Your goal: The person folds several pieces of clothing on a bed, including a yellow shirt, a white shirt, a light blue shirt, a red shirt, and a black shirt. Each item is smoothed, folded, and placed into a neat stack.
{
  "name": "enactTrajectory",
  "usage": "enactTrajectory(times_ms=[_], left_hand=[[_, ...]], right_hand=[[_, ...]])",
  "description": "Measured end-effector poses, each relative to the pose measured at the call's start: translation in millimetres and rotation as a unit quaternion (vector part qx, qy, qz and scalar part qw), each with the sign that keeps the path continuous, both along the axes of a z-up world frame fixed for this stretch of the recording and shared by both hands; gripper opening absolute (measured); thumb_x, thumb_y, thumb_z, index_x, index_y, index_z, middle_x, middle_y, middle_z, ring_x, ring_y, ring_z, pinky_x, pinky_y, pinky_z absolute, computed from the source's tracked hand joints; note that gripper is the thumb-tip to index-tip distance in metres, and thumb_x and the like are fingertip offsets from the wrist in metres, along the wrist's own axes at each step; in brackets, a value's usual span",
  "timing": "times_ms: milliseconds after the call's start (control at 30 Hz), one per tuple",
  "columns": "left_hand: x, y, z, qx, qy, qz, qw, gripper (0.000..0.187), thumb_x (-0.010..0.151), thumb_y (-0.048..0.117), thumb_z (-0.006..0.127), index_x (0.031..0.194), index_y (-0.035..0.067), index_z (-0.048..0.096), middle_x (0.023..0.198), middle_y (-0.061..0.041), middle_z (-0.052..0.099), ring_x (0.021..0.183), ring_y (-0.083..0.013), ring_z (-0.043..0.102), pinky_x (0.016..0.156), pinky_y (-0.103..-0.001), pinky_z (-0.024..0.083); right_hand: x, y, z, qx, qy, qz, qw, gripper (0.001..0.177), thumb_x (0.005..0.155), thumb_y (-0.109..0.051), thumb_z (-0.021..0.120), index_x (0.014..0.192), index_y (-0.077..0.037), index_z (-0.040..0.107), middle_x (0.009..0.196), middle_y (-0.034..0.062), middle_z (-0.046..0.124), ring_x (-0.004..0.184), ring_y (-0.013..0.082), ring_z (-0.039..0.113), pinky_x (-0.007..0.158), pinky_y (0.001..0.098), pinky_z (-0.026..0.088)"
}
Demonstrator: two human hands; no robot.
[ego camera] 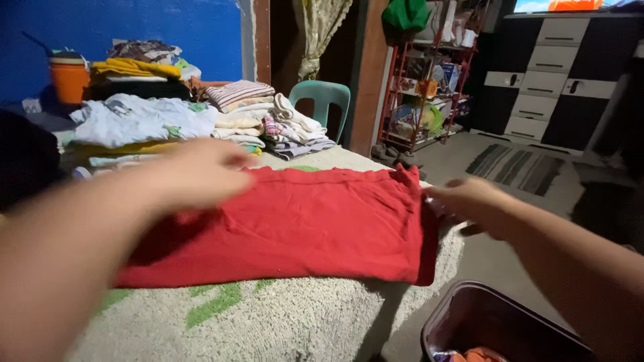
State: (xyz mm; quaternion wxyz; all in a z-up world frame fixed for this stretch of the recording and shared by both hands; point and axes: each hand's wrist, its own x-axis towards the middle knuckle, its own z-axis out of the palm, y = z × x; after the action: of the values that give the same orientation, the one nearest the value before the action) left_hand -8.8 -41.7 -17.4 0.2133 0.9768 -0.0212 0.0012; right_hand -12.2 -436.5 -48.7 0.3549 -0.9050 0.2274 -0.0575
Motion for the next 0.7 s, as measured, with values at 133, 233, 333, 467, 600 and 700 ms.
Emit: enactTrajectory(times_ms=[133, 233, 333, 467, 600, 700], left_hand=[[-0.7, -46.2, -53.9, 0.018, -0.095, -0.129, 0.987, 0.069, 0.090, 0.053, 0.055, 0.155, 0.037, 0.039, 0.161, 0.000, 0.031, 0.148, -0.0225, 0.027, 0.117, -0.053, 0.020], [8.4, -44.6, -67.4, 0.085, -0.045, -0.079, 0.992, 0.072, 0.093, 0.067, 0.042, 0.160, 0.043, 0.028, 0.170, 0.002, 0.012, 0.158, -0.0240, 0.007, 0.125, -0.055, 0.002], [12.3, -35.4, -69.3, 0.121, -0.016, -0.026, 0.992, 0.072, 0.092, 0.073, 0.036, 0.159, 0.048, 0.025, 0.171, 0.003, 0.011, 0.159, -0.0235, 0.006, 0.127, -0.054, -0.002], [10.4, -37.5, -69.0, 0.123, -0.022, -0.019, 0.992, 0.071, 0.092, 0.073, 0.036, 0.158, 0.050, 0.027, 0.171, 0.003, 0.013, 0.159, -0.0222, 0.008, 0.127, -0.053, 0.000], [9.2, -35.9, -71.3, 0.115, -0.043, -0.029, 0.992, 0.068, 0.091, 0.071, 0.038, 0.156, 0.048, 0.033, 0.170, 0.004, 0.018, 0.158, -0.0198, 0.012, 0.128, -0.051, 0.002], [8.6, -29.6, -72.2, 0.108, -0.051, -0.035, 0.992, 0.067, 0.092, 0.069, 0.039, 0.155, 0.046, 0.036, 0.169, 0.004, 0.022, 0.158, -0.0177, 0.014, 0.128, -0.052, 0.003]], right_hand=[[8.5, 27.8, -6.2, -0.051, 0.050, 0.048, 0.996, 0.045, 0.092, -0.043, 0.073, 0.121, -0.008, 0.073, 0.104, 0.0107, 0.071, 0.096, 0.0231, 0.066, 0.084, 0.0388, 0.056], [13.6, 20.7, 2.3, 0.114, 0.008, 0.034, 0.993, 0.035, 0.092, -0.030, 0.071, 0.116, -0.005, 0.071, 0.099, 0.0119, 0.070, 0.094, 0.0244, 0.067, 0.085, 0.0388, 0.054], [21.3, -10.2, 9.3, 0.374, -0.055, -0.018, 0.926, 0.033, 0.093, -0.027, 0.059, 0.117, -0.004, 0.062, 0.100, 0.0138, 0.069, 0.094, 0.0239, 0.069, 0.089, 0.0427, 0.056], [30.8, -50.7, -0.4, 0.750, 0.097, 0.326, 0.567, 0.031, 0.106, -0.015, 0.062, 0.126, 0.007, 0.052, 0.113, 0.0210, 0.065, 0.090, 0.0264, 0.068, 0.074, 0.0295, 0.063], [41.3, -52.0, -16.8, 0.637, -0.153, 0.001, 0.755, 0.031, 0.093, -0.003, 0.056, 0.122, 0.006, 0.054, 0.108, 0.0098, 0.061, 0.089, 0.0150, 0.065, 0.092, 0.0317, 0.057], [45.0, -50.5, -19.8, 0.670, -0.225, -0.067, 0.704, 0.026, 0.093, 0.004, 0.043, 0.119, 0.001, 0.046, 0.112, 0.0111, 0.056, 0.102, 0.0217, 0.070, 0.097, 0.0412, 0.057]])
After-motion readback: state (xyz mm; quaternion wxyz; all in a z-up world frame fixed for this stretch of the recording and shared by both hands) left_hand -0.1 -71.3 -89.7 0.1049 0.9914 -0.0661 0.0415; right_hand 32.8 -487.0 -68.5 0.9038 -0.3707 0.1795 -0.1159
